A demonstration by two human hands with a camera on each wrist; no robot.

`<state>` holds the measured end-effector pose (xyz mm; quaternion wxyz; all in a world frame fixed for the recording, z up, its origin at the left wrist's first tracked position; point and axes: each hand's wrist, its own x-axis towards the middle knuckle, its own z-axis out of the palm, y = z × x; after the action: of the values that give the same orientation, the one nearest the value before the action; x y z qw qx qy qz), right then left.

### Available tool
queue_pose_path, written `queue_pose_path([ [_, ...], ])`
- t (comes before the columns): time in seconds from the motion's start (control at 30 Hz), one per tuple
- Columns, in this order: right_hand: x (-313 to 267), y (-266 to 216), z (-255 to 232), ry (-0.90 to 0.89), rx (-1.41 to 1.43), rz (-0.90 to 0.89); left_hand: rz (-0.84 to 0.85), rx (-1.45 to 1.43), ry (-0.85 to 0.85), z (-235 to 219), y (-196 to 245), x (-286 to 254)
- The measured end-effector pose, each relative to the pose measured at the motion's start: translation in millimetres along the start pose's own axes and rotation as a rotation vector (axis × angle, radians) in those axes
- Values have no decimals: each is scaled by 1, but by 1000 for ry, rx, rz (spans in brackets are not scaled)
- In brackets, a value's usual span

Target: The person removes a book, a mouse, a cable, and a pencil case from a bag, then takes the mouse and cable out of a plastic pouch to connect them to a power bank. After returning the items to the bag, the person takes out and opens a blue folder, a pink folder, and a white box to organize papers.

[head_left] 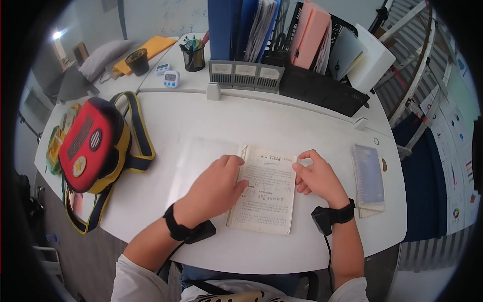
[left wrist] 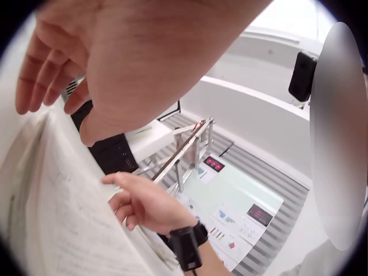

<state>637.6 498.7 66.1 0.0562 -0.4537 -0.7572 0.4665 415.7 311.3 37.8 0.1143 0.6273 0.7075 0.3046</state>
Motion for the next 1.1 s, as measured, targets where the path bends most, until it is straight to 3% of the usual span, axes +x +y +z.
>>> queue_pose_path([
  [0.07, -7, -4, 4, 10, 53, -22, 41, 64, 2, 10, 0, 2],
  [0.13, -2, 2, 9, 5, 137, -47, -260, -169, -91, 8, 5, 7],
  [0.17, 0, 6, 12, -2, 208, -80, -255, -161, -101, 6, 6, 11],
  [0.23, 7, 14, 18, -12, 361, -57, -505, -555, -19, 1, 6, 17],
  [0.27, 9, 15, 20, -28, 502, -35, -483, -620, -17, 1, 0, 17],
  [0.4, 8, 14, 24, -12, 575, -9, -440, -756, 74, 1, -7, 21],
  [0.47, 10, 15, 25, -234, 732, -23, -454, -946, 71, -3, -4, 21],
  [0.5, 11, 17, 25, -232, 734, -22, -454, -946, 68, -3, -5, 21],
  [0.57, 13, 21, 25, -400, 806, 40, -459, -1100, 46, -2, -8, 21],
  [0.8, 12, 22, 31, -346, 791, -41, -536, -1318, -8, -7, -14, 21],
  [0.9, 14, 21, 21, -289, 730, -73, -483, -1301, 86, -11, -21, 24],
  [0.97, 19, 32, 10, -145, 666, -44, -432, -1388, 111, -20, -41, 26],
  [1.03, 21, 33, -2, -55, 568, -25, -430, -1569, 98, -34, -51, 27],
  [1.1, 21, 32, -9, 14, 271, 24, -500, -1742, 67, -44, -66, 25],
])
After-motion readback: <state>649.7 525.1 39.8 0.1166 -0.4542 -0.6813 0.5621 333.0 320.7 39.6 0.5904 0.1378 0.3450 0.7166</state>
